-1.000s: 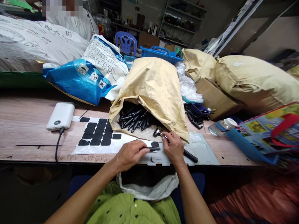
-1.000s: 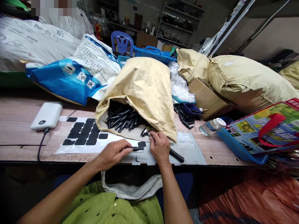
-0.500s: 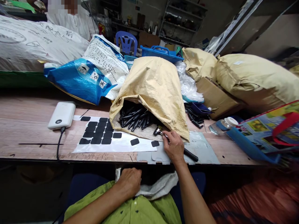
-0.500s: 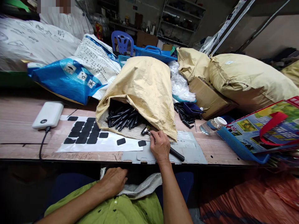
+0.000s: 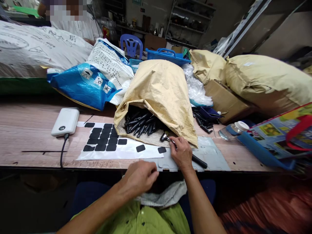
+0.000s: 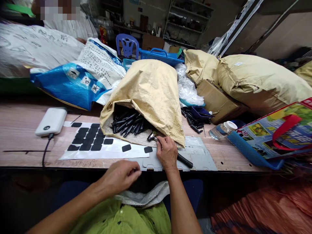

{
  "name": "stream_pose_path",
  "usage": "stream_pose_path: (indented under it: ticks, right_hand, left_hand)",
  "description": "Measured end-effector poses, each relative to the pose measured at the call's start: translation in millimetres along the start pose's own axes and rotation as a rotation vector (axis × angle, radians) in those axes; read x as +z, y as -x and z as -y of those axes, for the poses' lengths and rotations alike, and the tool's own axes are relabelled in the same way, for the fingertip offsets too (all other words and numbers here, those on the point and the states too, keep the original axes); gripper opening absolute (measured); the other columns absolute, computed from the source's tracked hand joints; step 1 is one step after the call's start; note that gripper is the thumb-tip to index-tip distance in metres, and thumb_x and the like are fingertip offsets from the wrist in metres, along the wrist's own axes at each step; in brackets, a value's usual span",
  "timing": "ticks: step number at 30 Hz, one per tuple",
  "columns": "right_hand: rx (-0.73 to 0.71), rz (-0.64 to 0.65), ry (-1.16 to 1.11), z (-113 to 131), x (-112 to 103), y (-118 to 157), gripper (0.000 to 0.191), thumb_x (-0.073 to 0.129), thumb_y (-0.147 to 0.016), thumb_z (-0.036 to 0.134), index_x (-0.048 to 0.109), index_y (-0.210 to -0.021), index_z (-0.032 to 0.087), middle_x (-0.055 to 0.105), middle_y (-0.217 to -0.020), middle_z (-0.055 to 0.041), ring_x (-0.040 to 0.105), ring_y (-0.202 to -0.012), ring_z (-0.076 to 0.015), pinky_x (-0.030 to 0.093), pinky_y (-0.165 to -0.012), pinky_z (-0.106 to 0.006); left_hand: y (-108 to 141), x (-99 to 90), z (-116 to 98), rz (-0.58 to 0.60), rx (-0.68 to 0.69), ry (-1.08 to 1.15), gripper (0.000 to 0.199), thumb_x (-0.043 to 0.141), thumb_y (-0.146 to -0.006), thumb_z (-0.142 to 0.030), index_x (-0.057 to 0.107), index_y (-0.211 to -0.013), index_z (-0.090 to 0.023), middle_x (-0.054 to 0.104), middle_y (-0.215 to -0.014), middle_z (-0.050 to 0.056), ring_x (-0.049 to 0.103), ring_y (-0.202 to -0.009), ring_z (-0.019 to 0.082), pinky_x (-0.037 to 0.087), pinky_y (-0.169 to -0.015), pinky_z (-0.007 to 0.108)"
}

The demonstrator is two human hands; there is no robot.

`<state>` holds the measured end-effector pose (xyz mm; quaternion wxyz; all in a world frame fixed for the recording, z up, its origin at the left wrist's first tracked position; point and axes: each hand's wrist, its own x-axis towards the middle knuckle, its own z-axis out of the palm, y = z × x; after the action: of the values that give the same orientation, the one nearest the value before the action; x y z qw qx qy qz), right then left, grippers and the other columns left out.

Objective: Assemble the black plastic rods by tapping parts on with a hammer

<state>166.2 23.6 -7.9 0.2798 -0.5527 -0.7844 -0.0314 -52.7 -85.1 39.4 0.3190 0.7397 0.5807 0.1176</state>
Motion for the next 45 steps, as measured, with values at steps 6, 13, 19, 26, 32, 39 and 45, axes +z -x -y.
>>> stream_pose_path:
  ticks: [6,13,19,26,32,39,45]
  right_hand:
    - [0.015,0.010,-0.007,-1,1,0,0.023,0.058,-0.094,0.027,0.072,-0.114,0.024,0.064,-0.096,-0.0048,0.057,-0.093,-0.0214,0.043,-0.086,-0.033]
    - [0.018,0.016,-0.011,-2,0,0,0.024,0.057,-0.095,0.028,0.071,-0.114,0.024,0.064,-0.097,-0.0048,0.057,-0.093,-0.0213,0.043,-0.087,-0.033]
    - [0.021,0.024,-0.010,0,-2,-1,0.023,0.057,-0.095,0.027,0.071,-0.113,0.024,0.064,-0.096,-0.0049,0.057,-0.093,-0.0217,0.043,-0.086,-0.034]
    - [0.023,0.023,-0.010,0,-1,-1,0.024,0.057,-0.094,0.027,0.071,-0.113,0.024,0.064,-0.096,-0.0050,0.057,-0.093,-0.0218,0.043,-0.087,-0.033]
    - [0.017,0.023,-0.007,-1,0,0,0.024,0.057,-0.095,0.028,0.072,-0.114,0.024,0.063,-0.096,-0.0049,0.056,-0.094,-0.0217,0.043,-0.087,-0.033]
    - [0.012,0.017,-0.017,-4,1,-1,0.024,0.056,-0.095,0.028,0.071,-0.114,0.024,0.064,-0.097,-0.0055,0.056,-0.093,-0.0216,0.043,-0.088,-0.034]
    - [0.026,0.005,-0.096,6,-12,-4,0.024,0.051,-0.097,0.026,0.070,-0.111,0.023,0.068,-0.100,-0.0064,0.058,-0.096,-0.0231,0.045,-0.091,-0.037]
  left_hand:
    - [-54,-47.5,29,-0.432,-0.231,-0.197,0.029,0.052,-0.096,-0.041,0.066,-0.118,-0.028,0.076,-0.099,0.003,0.071,-0.091,0.024,0.045,-0.071,0.031]
    - [-87,-49.3,43,-0.459,-0.346,-0.295,0.034,0.056,-0.094,-0.046,0.067,-0.119,-0.026,0.076,-0.097,0.009,0.072,-0.094,0.032,0.049,-0.079,0.038]
    - [-84,-47.5,43,-0.468,-0.406,-0.262,0.035,0.058,-0.091,-0.048,0.072,-0.109,-0.021,0.076,-0.091,0.014,0.071,-0.090,0.034,0.048,-0.078,0.040]
    - [-56,-52.1,40,-0.499,-0.077,-0.156,0.025,0.068,-0.087,-0.048,0.075,-0.100,-0.027,0.068,-0.072,0.000,0.064,-0.074,0.020,0.039,-0.069,0.029]
    - [-57,-30.5,50,-0.359,0.196,-0.161,0.017,0.073,-0.085,-0.036,0.075,-0.095,-0.023,0.065,-0.076,0.003,0.057,-0.086,0.022,0.039,-0.079,0.033]
    - [-63,-20.6,64,-0.390,0.177,0.010,0.016,0.074,-0.084,-0.034,0.074,-0.094,-0.021,0.066,-0.092,0.004,0.055,-0.096,0.023,0.040,-0.086,0.034]
    - [-64,-23.9,65,-0.358,0.152,0.070,0.016,0.076,-0.081,-0.032,0.073,-0.095,-0.023,0.067,-0.090,0.002,0.055,-0.094,0.022,0.040,-0.085,0.034]
